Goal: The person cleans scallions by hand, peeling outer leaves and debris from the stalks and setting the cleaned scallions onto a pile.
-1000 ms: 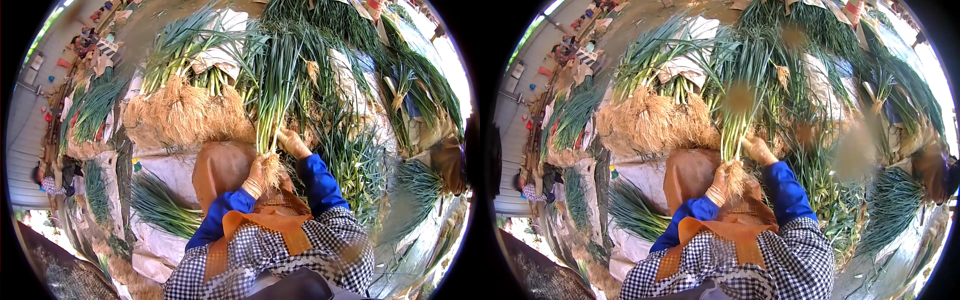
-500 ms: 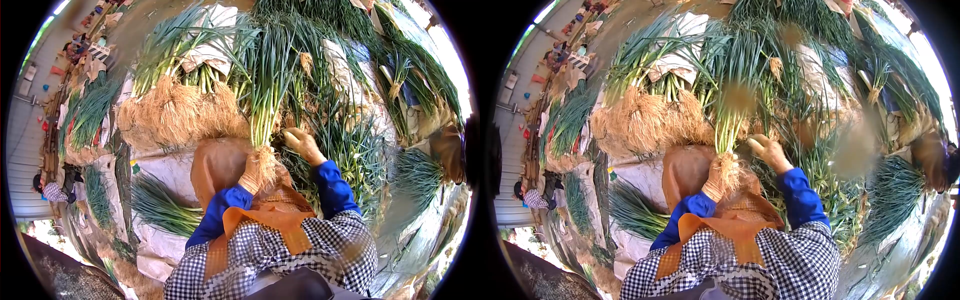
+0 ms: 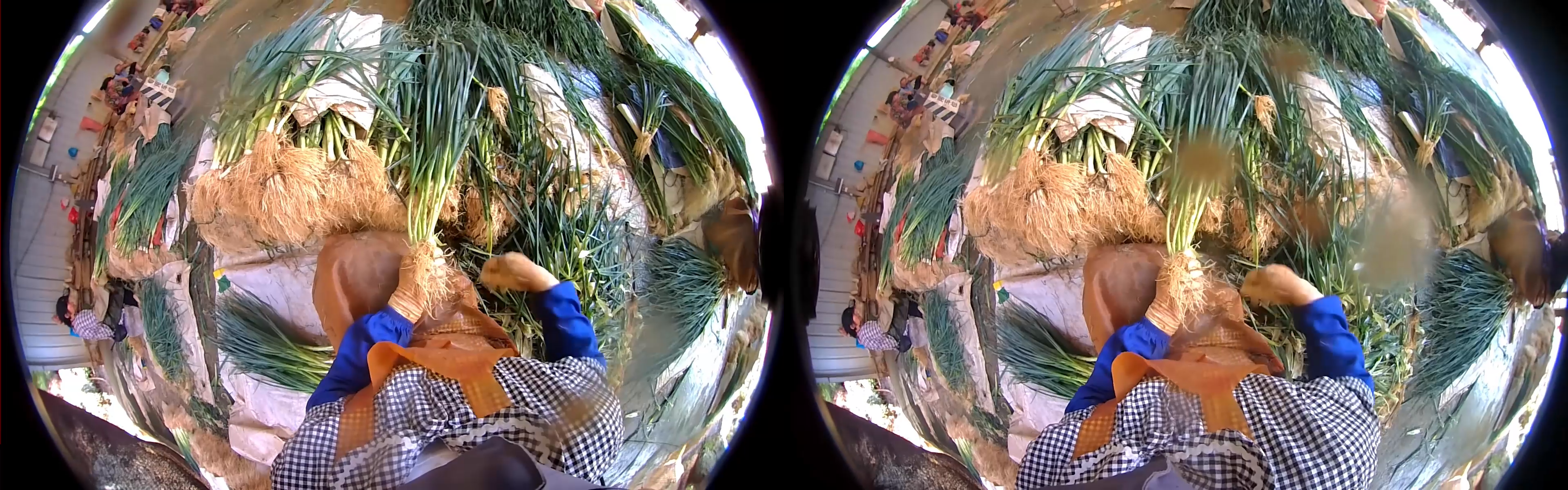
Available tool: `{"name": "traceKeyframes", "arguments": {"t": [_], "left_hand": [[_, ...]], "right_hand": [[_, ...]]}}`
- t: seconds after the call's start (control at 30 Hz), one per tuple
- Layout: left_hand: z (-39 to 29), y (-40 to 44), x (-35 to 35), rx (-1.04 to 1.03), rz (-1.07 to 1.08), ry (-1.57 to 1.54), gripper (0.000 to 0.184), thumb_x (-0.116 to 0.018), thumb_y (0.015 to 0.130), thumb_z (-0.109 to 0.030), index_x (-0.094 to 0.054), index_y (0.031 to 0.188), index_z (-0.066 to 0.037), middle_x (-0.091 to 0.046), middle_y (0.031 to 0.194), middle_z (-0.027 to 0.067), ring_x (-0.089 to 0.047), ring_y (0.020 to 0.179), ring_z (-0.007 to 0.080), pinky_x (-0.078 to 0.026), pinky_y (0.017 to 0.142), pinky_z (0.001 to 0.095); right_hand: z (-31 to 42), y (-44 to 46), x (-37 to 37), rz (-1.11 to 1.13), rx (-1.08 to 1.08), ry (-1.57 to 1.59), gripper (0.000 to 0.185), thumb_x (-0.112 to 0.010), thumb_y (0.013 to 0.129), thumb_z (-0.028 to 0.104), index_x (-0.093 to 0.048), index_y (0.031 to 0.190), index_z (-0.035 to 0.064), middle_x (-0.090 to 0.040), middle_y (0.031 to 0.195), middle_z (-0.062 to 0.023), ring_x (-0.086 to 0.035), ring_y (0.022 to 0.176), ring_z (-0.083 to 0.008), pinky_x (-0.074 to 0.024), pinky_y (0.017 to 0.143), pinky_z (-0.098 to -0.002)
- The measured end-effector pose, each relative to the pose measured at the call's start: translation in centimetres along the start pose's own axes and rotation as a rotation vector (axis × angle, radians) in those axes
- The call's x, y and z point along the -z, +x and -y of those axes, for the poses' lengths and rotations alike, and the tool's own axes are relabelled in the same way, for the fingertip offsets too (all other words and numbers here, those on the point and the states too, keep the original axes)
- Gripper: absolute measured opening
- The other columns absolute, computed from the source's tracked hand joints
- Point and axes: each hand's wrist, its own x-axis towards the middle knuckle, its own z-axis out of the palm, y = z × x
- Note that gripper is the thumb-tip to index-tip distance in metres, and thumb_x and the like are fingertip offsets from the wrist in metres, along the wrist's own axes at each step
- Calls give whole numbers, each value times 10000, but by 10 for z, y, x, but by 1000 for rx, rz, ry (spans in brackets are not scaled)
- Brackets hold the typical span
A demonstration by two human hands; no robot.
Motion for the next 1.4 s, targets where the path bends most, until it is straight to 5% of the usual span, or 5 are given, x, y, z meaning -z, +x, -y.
{"name": "traceKeyframes", "arguments": {"t": [0.27, 0.5, 0.8, 1.07, 1.4], "left_hand": [[5, 7, -20, -60, -626, 317, 209, -481, 894, -171, -531, 997, 4, -565, 757, 70, -553, 619, 145, -472, 470, 234], [19, 10, -14, -159, -608, 679, 113, -613, 803, -81, -597, 906, -35, -609, 765, 30, -577, 629, 135, -505, 566, 276], [18, 9, -10, -150, -543, 292, 198, -575, 856, -205, -574, 973, -46, -571, 752, 54, -566, 633, 173, -527, 520, 331], [17, 10, 3, -33, -396, 174, 143, -493, 912, -159, -559, 952, -39, -534, 700, 4, -494, 526, 101, -414, 431, 219], [20, 12, 17, -147, -458, 436, 187, -554, 867, -143, -548, 1024, -42, -580, 851, 59, -574, 694, 159, -500, 570, 245]], "right_hand": [[30, 117, 7, -303, 125, 1307, 219, -527, 907, 289, -595, 879, 82, -449, 578, 40, -378, 500, -66, -309, 483, -204], [29, 120, -16, -883, 151, -187, 215, -563, 845, 224, -630, 975, 67, -597, 698, -133, -599, 694, -290, -469, 633, -378], [36, 35, -13, -591, -15, 631, 265, -606, 848, 208, -603, 654, 27, -548, 562, -19, -465, 546, -68, -411, 503, -263], [21, 50, 11, -629, -68, 1823, 315, -474, 924, 316, -531, 1107, 67, -603, 843, -20, -499, 603, -57, -370, 519, -180], [34, 127, -5, -930, -93, -235, 222, -566, 848, 318, -594, 711, 146, -573, 563, -50, -564, 478, -223, -450, 446, -338]]}}
